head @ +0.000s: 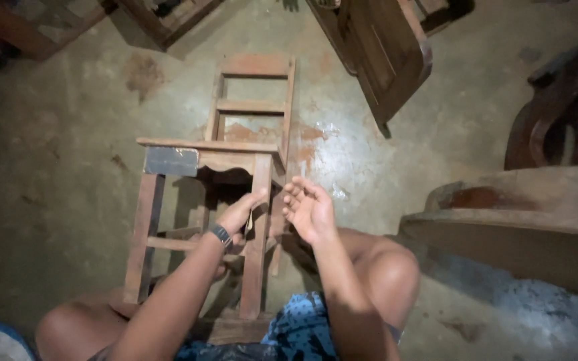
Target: The person sands a wooden stool by hand using a piece of sandpaper.
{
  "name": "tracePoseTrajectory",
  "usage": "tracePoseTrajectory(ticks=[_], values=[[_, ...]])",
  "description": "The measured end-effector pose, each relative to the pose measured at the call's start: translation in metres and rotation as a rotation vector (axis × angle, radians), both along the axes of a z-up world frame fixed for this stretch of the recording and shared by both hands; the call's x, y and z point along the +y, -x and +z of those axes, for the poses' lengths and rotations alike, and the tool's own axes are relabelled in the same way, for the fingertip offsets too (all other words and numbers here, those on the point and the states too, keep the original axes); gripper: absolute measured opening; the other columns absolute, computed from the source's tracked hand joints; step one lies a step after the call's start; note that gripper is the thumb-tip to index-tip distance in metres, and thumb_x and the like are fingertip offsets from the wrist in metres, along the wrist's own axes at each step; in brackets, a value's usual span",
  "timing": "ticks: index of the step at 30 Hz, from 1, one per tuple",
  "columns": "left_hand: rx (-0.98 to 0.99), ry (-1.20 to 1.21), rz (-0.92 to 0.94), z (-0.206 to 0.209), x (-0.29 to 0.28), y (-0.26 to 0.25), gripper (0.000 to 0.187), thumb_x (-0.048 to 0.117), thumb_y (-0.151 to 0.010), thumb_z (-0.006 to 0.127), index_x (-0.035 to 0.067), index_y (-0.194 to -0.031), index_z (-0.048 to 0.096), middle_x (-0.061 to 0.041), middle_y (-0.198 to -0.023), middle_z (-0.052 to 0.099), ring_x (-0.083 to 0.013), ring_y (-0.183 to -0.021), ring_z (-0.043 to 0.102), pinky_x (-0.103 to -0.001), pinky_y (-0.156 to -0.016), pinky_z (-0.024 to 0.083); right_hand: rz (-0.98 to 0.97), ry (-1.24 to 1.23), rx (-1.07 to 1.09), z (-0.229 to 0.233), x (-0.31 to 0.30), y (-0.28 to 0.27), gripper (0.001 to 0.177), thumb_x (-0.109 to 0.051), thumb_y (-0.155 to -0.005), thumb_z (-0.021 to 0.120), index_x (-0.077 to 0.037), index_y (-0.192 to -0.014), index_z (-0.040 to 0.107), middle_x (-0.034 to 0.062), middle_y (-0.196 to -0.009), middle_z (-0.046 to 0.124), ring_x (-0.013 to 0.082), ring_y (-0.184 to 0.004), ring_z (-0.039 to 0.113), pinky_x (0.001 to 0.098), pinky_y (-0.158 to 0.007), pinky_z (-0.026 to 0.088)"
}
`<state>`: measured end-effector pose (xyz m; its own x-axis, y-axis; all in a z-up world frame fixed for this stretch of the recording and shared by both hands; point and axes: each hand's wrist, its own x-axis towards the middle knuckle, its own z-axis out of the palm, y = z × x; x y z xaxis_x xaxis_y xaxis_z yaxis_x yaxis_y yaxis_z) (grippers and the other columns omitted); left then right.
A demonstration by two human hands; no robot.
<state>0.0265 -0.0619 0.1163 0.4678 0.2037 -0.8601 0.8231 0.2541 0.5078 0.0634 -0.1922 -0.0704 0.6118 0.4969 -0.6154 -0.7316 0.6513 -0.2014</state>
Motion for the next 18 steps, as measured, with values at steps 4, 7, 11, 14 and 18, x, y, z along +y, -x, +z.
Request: tracePoseTrajectory(ticks=[4, 7, 11, 14, 18], values=[[-0.066, -0.077, -0.068, -0.069, 0.028, 0.028, 0.114, 0.039, -0.076, 0.082, 0.010, -0.165, 0.017, -0.024, -0.167, 0.022, -0.0381, -0.152, 0.028, -0.060, -0.118, 0.029, -0.010, -0.015, -0.011, 0.005, -0.005, 0.000, 0.033, -0.035, -0.094, 0.051, -0.015, -0.114, 0.067, 0.0077, -0.104, 0.073, 0.0240, -0.083, 0.068, 0.0393, -0.066, 0.058], [-0.102, -0.022, 0.250, -0.073, 0.025, 0.037, 0.031, 0.016, -0.074, 0.075, 0.005, -0.103, 0.070, -0.006, -0.102, 0.060, -0.0238, -0.091, 0.063, -0.040, -0.080, 0.055, -0.001, 0.001, -0.013, 0.004, -0.006, -0.003, 0.032, -0.035, -0.094, 0.052, -0.016, -0.114, 0.068, 0.0070, -0.103, 0.074, 0.0239, -0.082, 0.069, 0.0396, -0.066, 0.058], [0.036, -0.171, 0.050, -0.135, 0.045, 0.059, 0.055, 0.043, -0.075, 0.082, 0.005, -0.112, 0.074, -0.016, -0.113, 0.068, -0.0333, -0.093, 0.066, -0.045, -0.056, 0.056, 0.003, 0.006, -0.006, 0.004, -0.008, -0.003, 0.032, -0.035, -0.094, 0.052, -0.016, -0.114, 0.067, 0.0068, -0.104, 0.074, 0.0237, -0.083, 0.069, 0.0396, -0.066, 0.058], [0.073, -0.273, -0.145, -0.102, 0.038, 0.060, 0.054, 0.044, -0.078, 0.079, 0.010, -0.120, 0.073, -0.014, -0.115, 0.073, -0.0318, -0.092, 0.071, -0.047, -0.060, 0.062, 0.005, 0.026, -0.005, 0.006, -0.010, -0.002, 0.033, -0.035, -0.093, 0.052, -0.016, -0.114, 0.067, 0.0062, -0.103, 0.073, 0.0237, -0.083, 0.068, 0.0396, -0.067, 0.058], [0.009, -0.223, -0.496, -0.107, 0.013, 0.055, 0.104, 0.059, -0.065, 0.087, 0.005, -0.147, 0.053, -0.024, -0.142, 0.062, -0.0360, -0.132, 0.060, -0.045, -0.107, 0.049, 0.013, 0.014, -0.002, 0.008, -0.010, -0.003, 0.033, -0.035, -0.093, 0.051, -0.016, -0.115, 0.067, 0.0067, -0.105, 0.073, 0.0244, -0.084, 0.068, 0.0406, -0.069, 0.057]])
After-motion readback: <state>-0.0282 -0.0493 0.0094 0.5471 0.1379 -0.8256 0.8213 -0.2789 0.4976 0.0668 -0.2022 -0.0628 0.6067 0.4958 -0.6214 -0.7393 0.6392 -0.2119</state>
